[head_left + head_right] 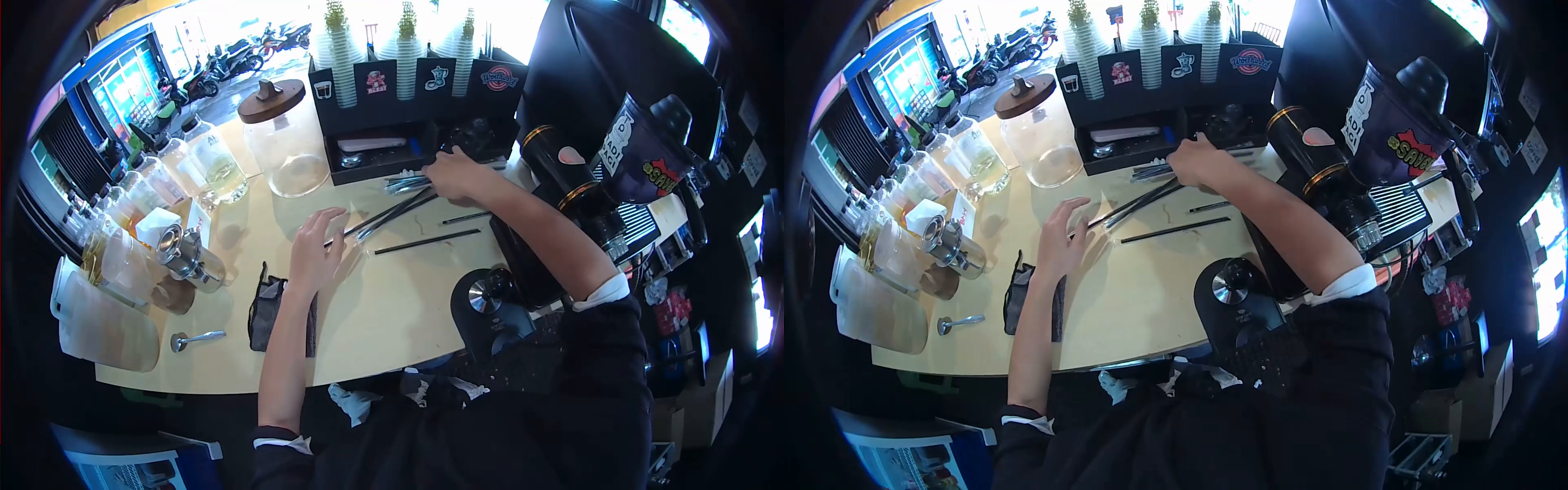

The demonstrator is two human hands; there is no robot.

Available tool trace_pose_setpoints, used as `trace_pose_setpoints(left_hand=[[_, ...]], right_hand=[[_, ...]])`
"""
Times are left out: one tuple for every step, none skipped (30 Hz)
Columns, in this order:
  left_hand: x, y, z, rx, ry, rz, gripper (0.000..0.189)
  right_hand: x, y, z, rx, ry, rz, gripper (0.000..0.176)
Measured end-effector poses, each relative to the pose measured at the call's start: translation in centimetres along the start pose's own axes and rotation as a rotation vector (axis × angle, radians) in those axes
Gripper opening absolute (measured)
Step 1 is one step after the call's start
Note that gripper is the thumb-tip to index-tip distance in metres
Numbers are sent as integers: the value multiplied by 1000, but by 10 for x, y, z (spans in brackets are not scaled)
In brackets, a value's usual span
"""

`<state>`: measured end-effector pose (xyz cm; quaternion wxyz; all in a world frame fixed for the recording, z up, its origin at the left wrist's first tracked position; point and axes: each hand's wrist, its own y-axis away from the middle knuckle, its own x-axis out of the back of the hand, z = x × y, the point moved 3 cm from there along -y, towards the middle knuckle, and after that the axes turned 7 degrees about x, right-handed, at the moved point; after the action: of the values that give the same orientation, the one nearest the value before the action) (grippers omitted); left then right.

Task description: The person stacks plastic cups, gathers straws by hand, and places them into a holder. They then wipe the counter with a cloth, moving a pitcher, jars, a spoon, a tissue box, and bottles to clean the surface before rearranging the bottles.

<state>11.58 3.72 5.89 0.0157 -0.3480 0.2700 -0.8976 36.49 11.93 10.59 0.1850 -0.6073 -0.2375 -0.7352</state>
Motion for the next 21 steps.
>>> trace_pose_setpoints(left_hand=[[2,1,1,12,-16,8,29],[3,1,1,23,-33,15,29],[4,2,1,23,-35,14,29],[5,2,0,22,-37,31,29],[6,2,0,21,-38,46,29],[6,3,1,19,-40,42,29],[7,3,2,29,-25,50,29],[8,3,2,39,-10,59,29],[8,3,2,35,-10,58,29],[8,4,2,7,-3,91,27],[8,4,1,-20,5,125,26],[8,4,1,-22,6,130,26],[9,4,1,-21,26,142,27],[10,4,0,-20,44,152,27],[11,4,1,-19,43,156,27],[11,4,3,-22,57,158,27],[13,4,3,-26,70,160,26],[13,4,1,-25,68,165,26],[11,4,-2,-46,71,173,27],[11,3,-3,-66,74,182,28],[12,2,-4,-66,73,187,28]], right_hand=[[0,2,-2,1,-58,-19,30],[1,4,-3,3,-58,-19,30],[4,6,-7,36,-2,-21,30],[8,9,-11,67,55,-22,31],[11,13,-13,65,51,-20,31],[15,19,-18,54,64,-82,30],[16,23,-22,43,78,-142,28],[14,25,-23,40,76,-139,28],[12,27,-23,-3,-45,-136,28],[11,30,-22,-44,-164,-132,28],[9,33,-24,-45,-160,-130,28],[10,39,-28,-36,-101,-174,27],[11,43,-30,-26,-41,-218,26],[6,43,-28,-24,-38,-216,26],[-4,41,-23,-19,5,-254,27],[-12,41,-21,-13,48,-291,27],[-18,41,-17,-10,50,-289,27],[-18,42,-17,4,28,-214,26],[-17,41,-16,17,8,-139,24],[-16,38,-14,19,12,-136,24],[-11,35,-12,9,-49,-75,22]])
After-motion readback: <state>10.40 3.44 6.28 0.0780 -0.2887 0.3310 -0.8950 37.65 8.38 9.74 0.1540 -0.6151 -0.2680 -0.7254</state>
